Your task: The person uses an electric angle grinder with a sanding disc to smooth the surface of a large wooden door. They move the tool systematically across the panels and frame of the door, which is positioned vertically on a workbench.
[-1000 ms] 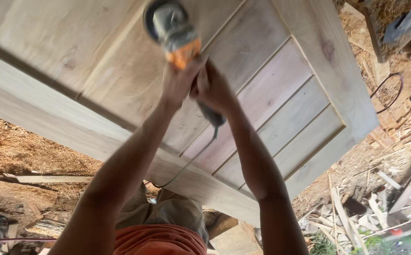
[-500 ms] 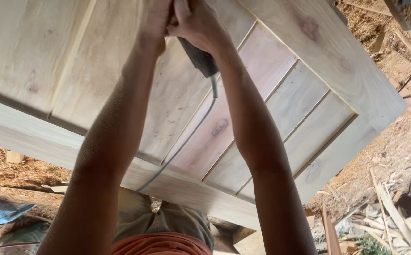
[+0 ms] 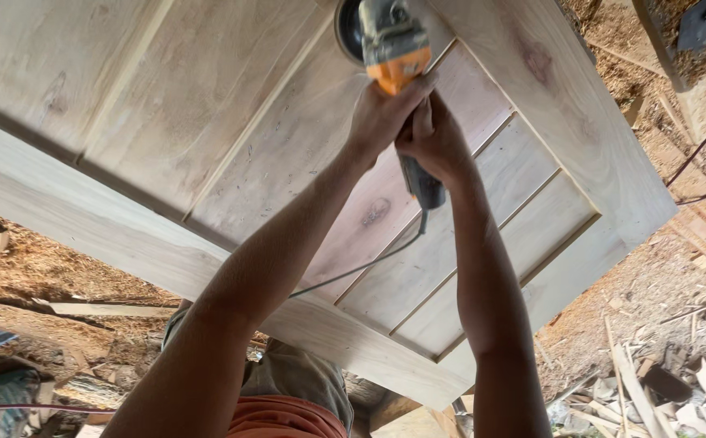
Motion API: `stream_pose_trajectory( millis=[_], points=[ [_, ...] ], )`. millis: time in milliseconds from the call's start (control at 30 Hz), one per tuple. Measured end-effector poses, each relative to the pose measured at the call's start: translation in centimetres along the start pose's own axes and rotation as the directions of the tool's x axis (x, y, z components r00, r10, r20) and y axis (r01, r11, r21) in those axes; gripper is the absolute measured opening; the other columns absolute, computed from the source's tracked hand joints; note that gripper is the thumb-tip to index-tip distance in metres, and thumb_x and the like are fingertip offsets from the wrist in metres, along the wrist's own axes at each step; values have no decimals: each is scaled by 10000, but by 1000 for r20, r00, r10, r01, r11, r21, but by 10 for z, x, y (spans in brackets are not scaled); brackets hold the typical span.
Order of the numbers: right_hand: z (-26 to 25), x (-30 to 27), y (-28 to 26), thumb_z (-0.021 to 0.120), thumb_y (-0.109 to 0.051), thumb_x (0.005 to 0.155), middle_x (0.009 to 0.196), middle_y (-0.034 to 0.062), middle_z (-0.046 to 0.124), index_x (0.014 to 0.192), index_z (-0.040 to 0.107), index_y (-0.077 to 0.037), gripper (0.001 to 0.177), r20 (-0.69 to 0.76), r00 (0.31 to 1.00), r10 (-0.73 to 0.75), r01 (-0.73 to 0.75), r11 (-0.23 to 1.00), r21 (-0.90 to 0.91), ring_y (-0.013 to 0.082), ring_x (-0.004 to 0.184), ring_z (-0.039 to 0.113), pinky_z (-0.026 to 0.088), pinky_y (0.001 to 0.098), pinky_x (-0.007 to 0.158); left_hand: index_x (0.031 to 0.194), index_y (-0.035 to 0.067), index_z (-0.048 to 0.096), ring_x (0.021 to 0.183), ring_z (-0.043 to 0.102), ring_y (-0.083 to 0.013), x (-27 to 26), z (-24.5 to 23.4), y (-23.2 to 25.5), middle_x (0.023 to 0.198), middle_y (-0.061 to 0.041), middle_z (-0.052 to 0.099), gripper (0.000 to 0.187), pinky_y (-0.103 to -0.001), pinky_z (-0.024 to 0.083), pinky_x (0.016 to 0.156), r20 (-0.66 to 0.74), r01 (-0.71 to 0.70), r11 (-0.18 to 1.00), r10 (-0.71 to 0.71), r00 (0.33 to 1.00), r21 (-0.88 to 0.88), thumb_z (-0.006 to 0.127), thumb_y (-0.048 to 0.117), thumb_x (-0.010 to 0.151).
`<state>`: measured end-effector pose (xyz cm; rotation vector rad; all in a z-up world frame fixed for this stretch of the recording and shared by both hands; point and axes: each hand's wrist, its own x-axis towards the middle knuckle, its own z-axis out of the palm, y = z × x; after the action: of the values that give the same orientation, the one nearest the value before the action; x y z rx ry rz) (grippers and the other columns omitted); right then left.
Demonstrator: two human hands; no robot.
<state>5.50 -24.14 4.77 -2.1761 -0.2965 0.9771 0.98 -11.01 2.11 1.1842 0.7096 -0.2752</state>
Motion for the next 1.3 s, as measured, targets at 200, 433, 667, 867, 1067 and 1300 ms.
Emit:
stream_pose_trajectory(
  millis=[200,433,667,867,1067,1300],
  points=[
    [57,-70,-11,742,-203,799,1003,167,756,1411,457,-132,678,149,986,76,-61,993,-100,394,922,744,619,467,744,1027,52,696,735,653,-97,-99,-31,-57,845,-20,685,305,-259,532,632,-77,-31,945,7,997,-324,722,350,965],
    [128,-121,-55,704,-218,904,892,169,793,1485,457,-187,632,475,875,87,-20,989,-143,339,840,787,646,436,778,1071,85,611,705,602,-65,-199,-90,-105,822,36,615,255,-225,487,586,-277,-126,913,15,961,-388,662,329,1018],
    [90,-53,-31,793,-173,750,1092,199,732,1418,452,-80,756,167,984,-67,81,994,-79,413,954,720,618,459,772,982,69,643,584,589,-119,-104,-72,-47,729,-40,623,355,-266,441,475,-92,-19,922,-18,996,-386,732,407,915],
    [31,66,-9,812,-119,840,1230,180,668,1378,495,-33,630,-6,959,-284,283,957,-69,341,1071,705,610,403,876,1031,117,733,829,733,-112,41,-56,9,874,4,757,438,-285,597,698,-48,-151,983,147,988,-102,728,505,827],
    [64,172,-40,905,-223,809,1156,184,660,1262,507,26,652,3,876,-483,478,867,-140,303,1008,702,626,403,876,986,66,709,756,669,-118,119,-139,16,844,-4,690,368,-312,559,626,-24,-251,945,252,968,-211,721,422,890],
    [54,173,-40,794,-285,961,1073,138,739,1163,578,-11,404,188,922,-339,384,862,-331,280,963,744,606,394,827,1029,70,701,729,646,-105,105,-124,-21,835,0,672,344,-288,526,595,-22,-196,950,197,980,-243,725,388,900]
  ],
)
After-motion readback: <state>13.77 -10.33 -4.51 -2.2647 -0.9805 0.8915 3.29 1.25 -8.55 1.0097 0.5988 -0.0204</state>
